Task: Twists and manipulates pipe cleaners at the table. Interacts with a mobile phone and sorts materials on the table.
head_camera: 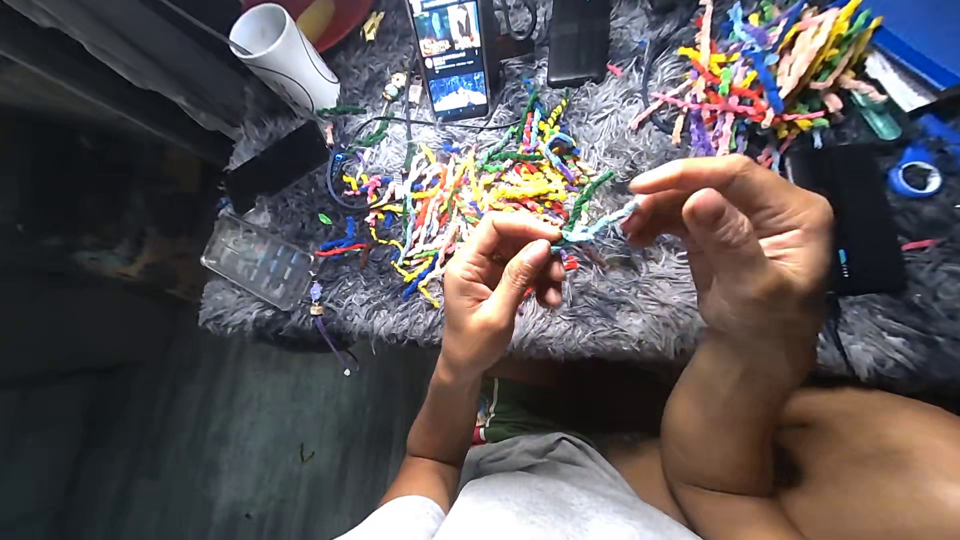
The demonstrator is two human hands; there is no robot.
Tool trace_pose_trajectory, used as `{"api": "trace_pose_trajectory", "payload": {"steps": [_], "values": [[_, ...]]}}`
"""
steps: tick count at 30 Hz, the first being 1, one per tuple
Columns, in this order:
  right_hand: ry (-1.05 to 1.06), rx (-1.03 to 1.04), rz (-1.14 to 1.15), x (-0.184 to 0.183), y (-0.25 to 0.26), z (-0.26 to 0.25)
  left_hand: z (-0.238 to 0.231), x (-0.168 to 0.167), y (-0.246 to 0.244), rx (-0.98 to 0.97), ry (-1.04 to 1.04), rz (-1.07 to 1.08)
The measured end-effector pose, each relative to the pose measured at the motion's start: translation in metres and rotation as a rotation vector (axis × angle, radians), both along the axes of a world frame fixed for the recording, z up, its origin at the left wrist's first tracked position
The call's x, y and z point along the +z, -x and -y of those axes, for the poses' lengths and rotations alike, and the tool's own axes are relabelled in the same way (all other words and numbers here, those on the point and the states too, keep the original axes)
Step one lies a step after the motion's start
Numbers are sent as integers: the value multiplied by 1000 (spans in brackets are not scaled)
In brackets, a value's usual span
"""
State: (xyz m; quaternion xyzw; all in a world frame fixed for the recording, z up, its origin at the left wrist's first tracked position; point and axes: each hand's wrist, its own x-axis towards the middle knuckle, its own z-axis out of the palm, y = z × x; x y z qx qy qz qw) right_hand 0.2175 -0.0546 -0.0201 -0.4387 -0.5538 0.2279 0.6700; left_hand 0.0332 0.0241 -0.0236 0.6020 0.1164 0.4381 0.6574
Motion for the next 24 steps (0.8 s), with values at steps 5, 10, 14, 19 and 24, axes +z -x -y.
{"api": "trace_pose_trajectory", "payload": {"steps": [5, 10, 14, 19, 24], "values": [[101, -44, 123, 0, 13, 1, 4, 5, 1, 46, -177, -105], [76, -67, 154, -2, 12, 4, 8, 3, 0, 206, -317, -109], [136, -10, 167, 1, 15, 6, 10, 0, -7, 319, -325, -42], [1, -228, 357, -2, 20, -2, 7, 3, -5, 263, -196, -57], [-141, -384, 536, -6, 28, -7, 4, 5, -4, 195, -148, -59]]}}
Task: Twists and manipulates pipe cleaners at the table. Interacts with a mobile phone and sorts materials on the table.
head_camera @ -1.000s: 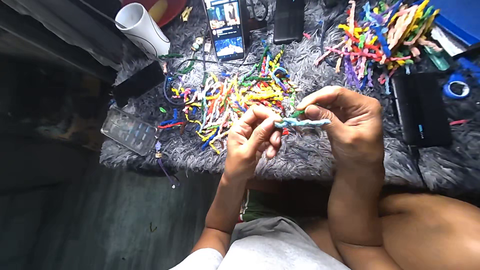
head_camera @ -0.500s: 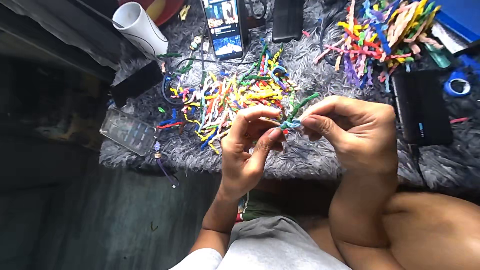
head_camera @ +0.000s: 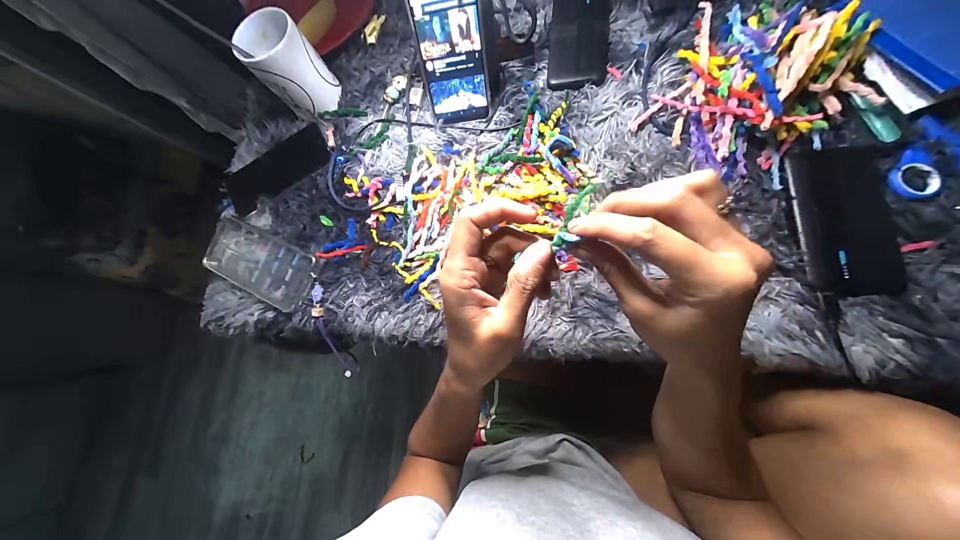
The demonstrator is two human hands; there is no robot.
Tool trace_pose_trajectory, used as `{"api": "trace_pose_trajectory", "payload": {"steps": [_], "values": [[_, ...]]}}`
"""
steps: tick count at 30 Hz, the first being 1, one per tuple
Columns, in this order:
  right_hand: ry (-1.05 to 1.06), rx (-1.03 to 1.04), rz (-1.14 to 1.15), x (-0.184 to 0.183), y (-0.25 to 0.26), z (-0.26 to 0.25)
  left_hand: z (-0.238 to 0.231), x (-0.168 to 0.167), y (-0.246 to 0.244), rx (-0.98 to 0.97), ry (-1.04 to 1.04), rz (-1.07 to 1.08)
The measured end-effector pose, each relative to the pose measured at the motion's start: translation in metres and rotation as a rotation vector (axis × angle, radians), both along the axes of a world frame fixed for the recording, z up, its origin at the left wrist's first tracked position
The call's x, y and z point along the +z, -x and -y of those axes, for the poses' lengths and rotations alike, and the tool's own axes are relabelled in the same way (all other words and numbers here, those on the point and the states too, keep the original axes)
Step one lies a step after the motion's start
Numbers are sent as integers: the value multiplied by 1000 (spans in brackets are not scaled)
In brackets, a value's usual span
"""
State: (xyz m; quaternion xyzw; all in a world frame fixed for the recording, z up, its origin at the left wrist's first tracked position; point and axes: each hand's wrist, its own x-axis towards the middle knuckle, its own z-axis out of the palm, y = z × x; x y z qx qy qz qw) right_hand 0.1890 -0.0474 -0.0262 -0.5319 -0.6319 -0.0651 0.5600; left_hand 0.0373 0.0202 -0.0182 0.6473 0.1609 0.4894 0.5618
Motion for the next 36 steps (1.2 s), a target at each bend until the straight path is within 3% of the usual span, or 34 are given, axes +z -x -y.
{"api": "trace_pose_trajectory", "payload": {"steps": [4, 8, 12, 15, 18, 21, 23, 29, 33, 36], "values": [[37, -49, 101, -1, 4, 2, -3, -5, 1, 182, -242, -165], [70, -173, 238, 0, 13, 1, -5, -9, 2, 235, -410, -279], [65, -179, 307, -4, 23, -3, -7, -7, 4, 107, -484, -401], [134, -70, 220, -4, 13, -6, -13, -7, 12, -69, -503, -391], [305, 225, -20, -6, -12, -5, -15, -10, 20, -205, -475, -260], [388, 755, -367, -20, -29, -10, -16, -11, 22, -213, -439, -137], [415, 861, -511, -24, -17, -11, -20, -12, 16, -143, -419, -77], [406, 713, -602, -18, -2, -10, -16, -12, 4, 107, -278, -83], [334, 601, -610, -15, -5, -4, -17, -9, 7, -111, -90, -17], [306, 556, -550, -13, -6, -2, -17, -9, 10, -170, 60, -3]]}}
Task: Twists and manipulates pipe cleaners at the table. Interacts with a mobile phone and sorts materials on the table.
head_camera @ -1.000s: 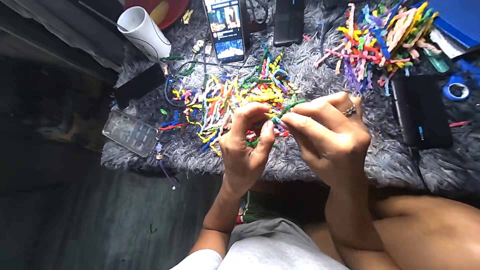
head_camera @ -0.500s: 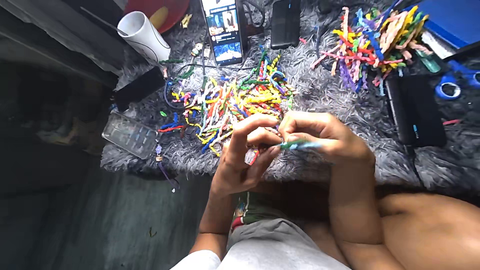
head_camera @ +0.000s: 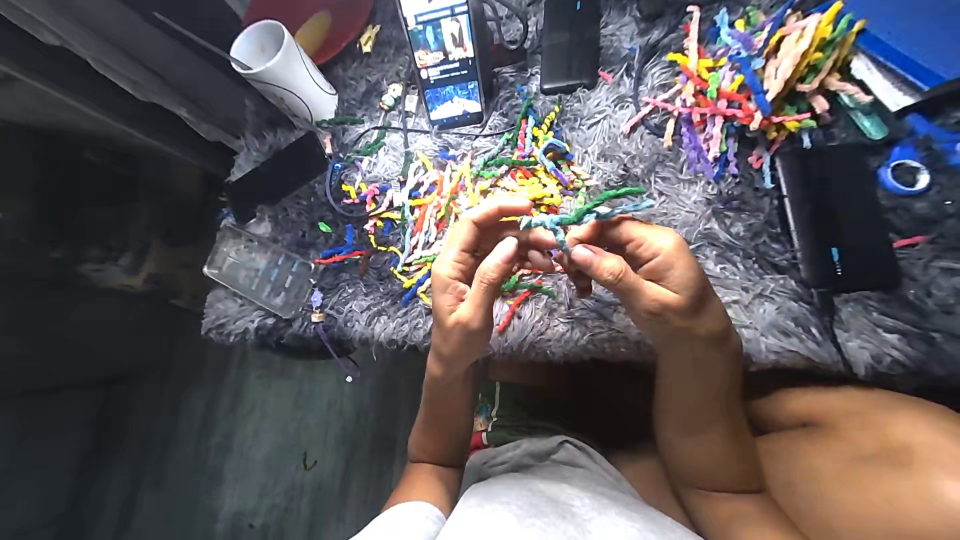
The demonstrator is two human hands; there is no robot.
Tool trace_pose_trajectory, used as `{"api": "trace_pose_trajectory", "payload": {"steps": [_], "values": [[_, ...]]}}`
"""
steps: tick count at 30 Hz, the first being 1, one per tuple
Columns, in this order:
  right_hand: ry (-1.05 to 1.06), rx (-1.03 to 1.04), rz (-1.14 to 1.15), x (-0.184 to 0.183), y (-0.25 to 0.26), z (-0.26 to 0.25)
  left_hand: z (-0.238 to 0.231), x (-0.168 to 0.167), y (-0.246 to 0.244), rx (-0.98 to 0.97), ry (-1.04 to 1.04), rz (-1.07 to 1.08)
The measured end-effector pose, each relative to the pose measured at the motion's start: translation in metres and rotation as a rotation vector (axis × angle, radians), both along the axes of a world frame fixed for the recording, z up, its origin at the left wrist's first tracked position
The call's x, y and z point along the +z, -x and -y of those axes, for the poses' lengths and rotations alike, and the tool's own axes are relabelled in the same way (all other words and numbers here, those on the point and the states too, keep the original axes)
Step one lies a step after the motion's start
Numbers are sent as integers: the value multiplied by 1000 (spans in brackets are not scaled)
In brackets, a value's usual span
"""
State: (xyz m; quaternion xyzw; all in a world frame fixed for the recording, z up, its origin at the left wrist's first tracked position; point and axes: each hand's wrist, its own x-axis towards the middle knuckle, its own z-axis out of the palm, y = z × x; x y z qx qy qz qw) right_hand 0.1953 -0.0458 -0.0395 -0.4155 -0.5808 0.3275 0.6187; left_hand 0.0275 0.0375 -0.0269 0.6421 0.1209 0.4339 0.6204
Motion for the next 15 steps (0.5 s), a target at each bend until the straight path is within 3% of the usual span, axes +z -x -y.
{"api": "trace_pose_trajectory", "payload": {"steps": [4, 11, 15], "values": [[0, -26, 52, 0, 0, 0, 2, 0, -4, 33, 7, 0], [39, 5, 71, 3, 6, 0, 7, 0, -10, 322, -203, -36], [-65, -287, 366, 11, 22, 1, 9, -3, -11, 459, -352, -125]]}}
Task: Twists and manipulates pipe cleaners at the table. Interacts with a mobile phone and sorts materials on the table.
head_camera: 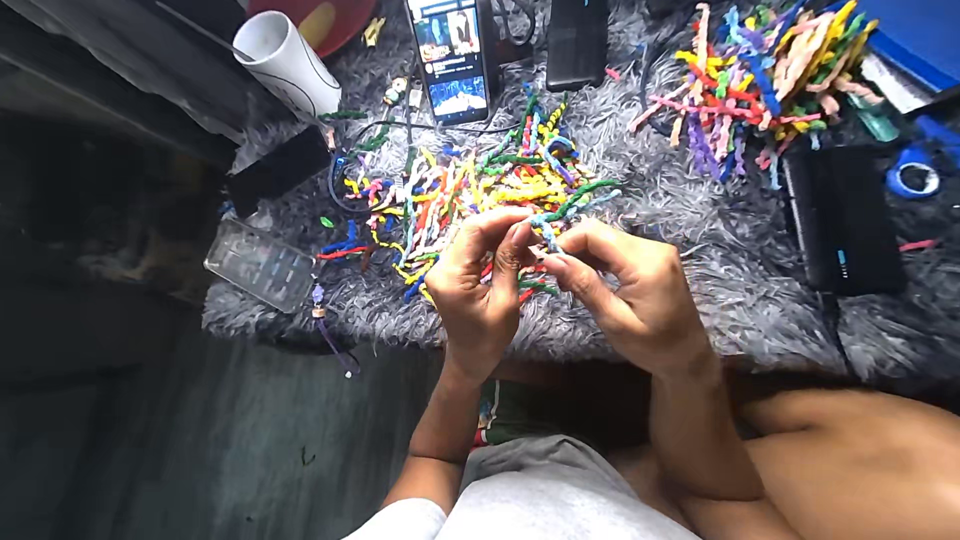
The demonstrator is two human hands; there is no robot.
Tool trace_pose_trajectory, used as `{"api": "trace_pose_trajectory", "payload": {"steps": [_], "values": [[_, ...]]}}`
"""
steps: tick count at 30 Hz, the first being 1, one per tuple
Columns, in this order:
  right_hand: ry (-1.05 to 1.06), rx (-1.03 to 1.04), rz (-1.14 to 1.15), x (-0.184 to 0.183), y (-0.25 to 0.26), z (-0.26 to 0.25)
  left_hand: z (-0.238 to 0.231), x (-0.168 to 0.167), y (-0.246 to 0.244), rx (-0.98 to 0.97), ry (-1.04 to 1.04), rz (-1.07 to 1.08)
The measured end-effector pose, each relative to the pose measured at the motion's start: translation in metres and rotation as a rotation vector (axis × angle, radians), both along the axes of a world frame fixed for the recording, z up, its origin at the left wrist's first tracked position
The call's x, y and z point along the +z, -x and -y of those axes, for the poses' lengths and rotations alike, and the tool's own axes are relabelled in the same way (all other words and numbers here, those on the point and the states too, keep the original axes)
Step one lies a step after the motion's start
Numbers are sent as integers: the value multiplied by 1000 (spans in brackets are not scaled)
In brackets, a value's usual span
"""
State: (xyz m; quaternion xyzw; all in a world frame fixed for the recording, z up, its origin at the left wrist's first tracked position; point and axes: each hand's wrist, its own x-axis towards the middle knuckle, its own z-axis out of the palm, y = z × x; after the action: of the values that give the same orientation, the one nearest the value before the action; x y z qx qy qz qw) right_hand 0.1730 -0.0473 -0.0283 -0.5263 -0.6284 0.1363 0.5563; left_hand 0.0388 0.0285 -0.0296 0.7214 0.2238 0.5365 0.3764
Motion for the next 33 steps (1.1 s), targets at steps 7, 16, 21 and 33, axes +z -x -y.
{"api": "trace_pose_trajectory", "payload": {"steps": [7, 16, 21, 33], "values": [[-153, -288, 368, 7, -25, 5, 1, -10, 10, -83, -346, -216], [57, 722, -453, -23, -43, -5, 2, -12, 1, -251, -154, 77], [-163, 71, -102, -1, 4, 1, -17, -16, -4, 100, -440, -115], [3, 86, -222, -3, -49, 6, -9, -23, -4, -431, 77, 149]]}}
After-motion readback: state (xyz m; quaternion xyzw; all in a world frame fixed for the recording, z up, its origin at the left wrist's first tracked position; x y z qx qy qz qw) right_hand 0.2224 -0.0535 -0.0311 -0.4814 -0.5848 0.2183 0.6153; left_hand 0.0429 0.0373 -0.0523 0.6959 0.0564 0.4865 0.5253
